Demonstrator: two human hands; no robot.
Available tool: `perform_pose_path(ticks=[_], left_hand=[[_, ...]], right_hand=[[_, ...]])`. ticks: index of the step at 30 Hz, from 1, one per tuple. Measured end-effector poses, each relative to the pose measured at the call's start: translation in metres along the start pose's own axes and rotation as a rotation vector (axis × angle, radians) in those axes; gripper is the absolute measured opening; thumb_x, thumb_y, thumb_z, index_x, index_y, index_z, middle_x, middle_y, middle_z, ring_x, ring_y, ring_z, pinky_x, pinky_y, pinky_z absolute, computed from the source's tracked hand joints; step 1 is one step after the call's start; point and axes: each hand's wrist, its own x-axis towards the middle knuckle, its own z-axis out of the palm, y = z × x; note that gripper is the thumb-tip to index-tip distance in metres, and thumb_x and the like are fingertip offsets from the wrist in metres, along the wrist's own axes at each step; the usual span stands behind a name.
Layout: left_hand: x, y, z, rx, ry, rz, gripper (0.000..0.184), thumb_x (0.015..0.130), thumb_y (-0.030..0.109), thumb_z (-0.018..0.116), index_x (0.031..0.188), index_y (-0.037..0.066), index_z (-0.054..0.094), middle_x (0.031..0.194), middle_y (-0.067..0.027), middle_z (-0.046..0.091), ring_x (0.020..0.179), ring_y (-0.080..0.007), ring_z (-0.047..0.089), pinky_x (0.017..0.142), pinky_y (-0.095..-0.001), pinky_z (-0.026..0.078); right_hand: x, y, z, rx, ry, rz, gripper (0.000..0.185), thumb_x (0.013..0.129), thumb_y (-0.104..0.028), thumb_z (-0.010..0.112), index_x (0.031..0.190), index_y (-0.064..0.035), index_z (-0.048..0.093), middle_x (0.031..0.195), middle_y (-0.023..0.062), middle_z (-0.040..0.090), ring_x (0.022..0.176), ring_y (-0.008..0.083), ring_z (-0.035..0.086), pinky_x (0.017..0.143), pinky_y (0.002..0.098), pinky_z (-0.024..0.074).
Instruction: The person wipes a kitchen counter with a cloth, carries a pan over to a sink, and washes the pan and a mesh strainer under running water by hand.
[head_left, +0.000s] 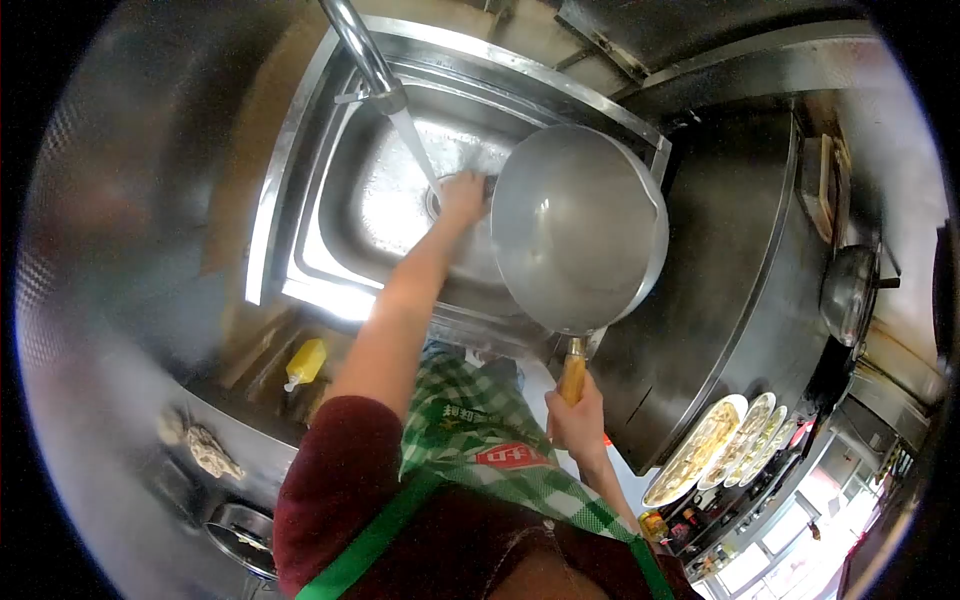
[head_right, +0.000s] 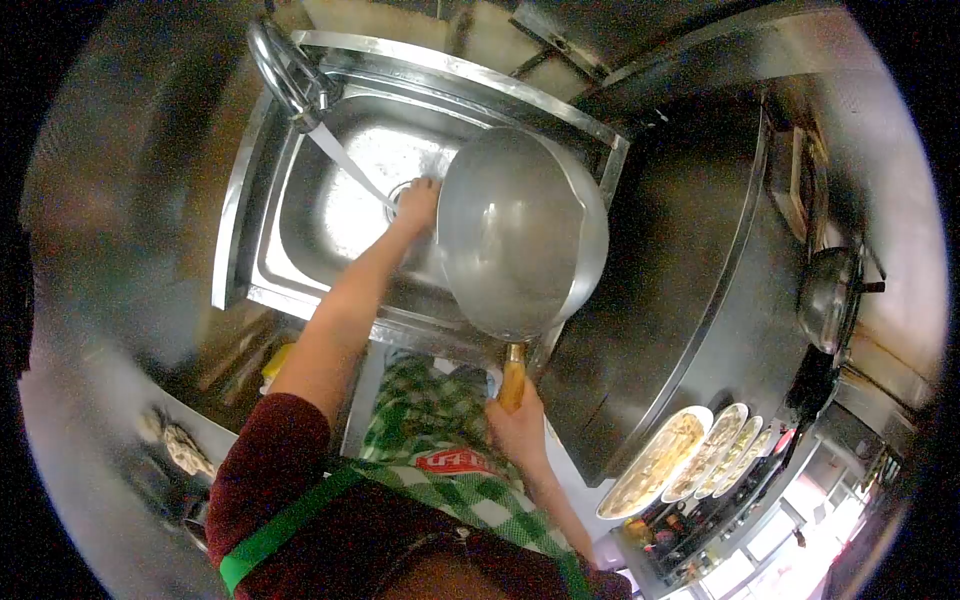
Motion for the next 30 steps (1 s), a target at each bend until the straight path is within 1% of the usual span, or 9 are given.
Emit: perform_pose_path(ticks=[3,9,12,17,20,24,26,29,30], left_hand=[[-0.002,-0.007,0.022,0.001,0.066,-0.036,0.039,0.073,0.031,0.056,0.095,-0.001,0.052,0.099,-0.0177,0.053,0.093,-0.0327,0.051,0.077,-0.0405,0.042],[-0.027,-0.005,-0.118,-0.254,0.042,-0.54,0.041,0.07,0.035,0.049,0.091,0.0,0.058,0.09,-0.0214,0.058,0.085,-0.0322,0.057,0.073,-0.04,0.046],[-0.035,-0.002,-0.149,-0.08,0.175,-0.411,0.042,0.071,0.038,0.052,0.088,0.0,0.056,0.088,-0.0201,0.059,0.083,-0.0343,0.058,0.073,-0.0407,0.045],[-0.039,0.019,-0.191,-0.168,-0.098,-0.321,0.039,0.072,0.035,0.049,0.092,0.004,0.058,0.089,-0.0185,0.059,0.085,-0.0334,0.057,0.074,-0.0394,0.045],[-0.039,0.001,-0.175,-0.197,0.026,-0.229,0.031,0.078,0.031,0.046,0.088,0.007,0.061,0.085,-0.0164,0.06,0.082,-0.0318,0.058,0.071,-0.037,0.046],[-0.027,-0.015,-0.107,-1.216,0.06,-0.047,0.029,0.083,0.028,0.043,0.09,0.005,0.059,0.084,-0.0137,0.06,0.081,-0.0284,0.058,0.074,-0.0349,0.044],[-0.031,-0.01,-0.107,-1.01,0.124,-0.065,0.027,0.083,0.027,0.044,0.089,0.005,0.059,0.086,-0.0133,0.06,0.083,-0.0275,0.058,0.075,-0.0351,0.044],[-0.029,-0.012,-0.114,-0.76,0.192,-0.103,0.025,0.08,0.023,0.045,0.089,0.005,0.059,0.093,-0.0143,0.06,0.089,-0.029,0.057,0.078,-0.0365,0.044],[-0.024,-0.011,-0.123,-0.623,0.186,-0.131,0.024,0.079,0.022,0.045,0.089,0.005,0.06,0.094,-0.0145,0.06,0.09,-0.0296,0.056,0.078,-0.037,0.044]], right_hand=[[0.007,0.007,-0.005,-0.033,0.013,-0.068,0.016,0.071,-0.003,0.052,0.082,-0.0027,0.041,0.055,0.002,0.044,0.036,0.0105,0.043,0.033,0.024,0.0341],[0.033,0.029,0.03,0.076,-0.137,-0.03,0.013,0.073,-0.006,0.052,0.081,-0.0043,0.042,0.053,0.0003,0.043,0.04,0.0097,0.043,0.034,0.0237,0.0352],[0.077,0.049,0.06,0.225,-0.34,0.083,0.012,0.073,-0.007,0.053,0.08,-0.0064,0.043,0.053,-0.001,0.042,0.04,0.0095,0.042,0.034,0.0235,0.0346],[0.144,0.027,0.105,0.677,-0.791,0.39,0.011,0.076,-0.013,0.054,0.078,-0.0099,0.044,0.052,-0.0021,0.041,0.039,0.0092,0.04,0.034,0.0226,0.0332],[0.153,0.013,0.119,0.51,-0.685,0.327,0.012,0.077,-0.018,0.055,0.08,-0.0087,0.049,0.052,-0.0016,0.043,0.039,0.01,0.04,0.035,0.0229,0.0329],[0.17,0.021,0.112,-0.492,-0.502,-0.105,0.026,0.076,-0.029,0.056,0.086,-0.005,0.055,0.061,0.0038,0.053,0.046,0.0128,0.048,0.04,0.0272,0.0378],[0.173,0.03,0.113,-0.788,-0.509,-0.233,0.035,0.075,-0.036,0.056,0.088,-0.0032,0.056,0.067,0.0064,0.057,0.052,0.0145,0.053,0.045,0.0292,0.0408],[0.167,-0.008,0.112,-0.999,-0.491,-0.247,0.04,0.073,-0.041,0.052,0.09,-0.0057,0.059,0.081,0.019,0.059,0.075,0.0348,0.057,0.067,0.0431,0.0444],[0.174,-0.004,0.12,-0.852,-0.245,-0.592,0.031,0.074,-0.033,0.053,0.087,-0.0064,0.058,0.078,0.0175,0.058,0.074,0.0331,0.057,0.067,0.0431,0.0443]])
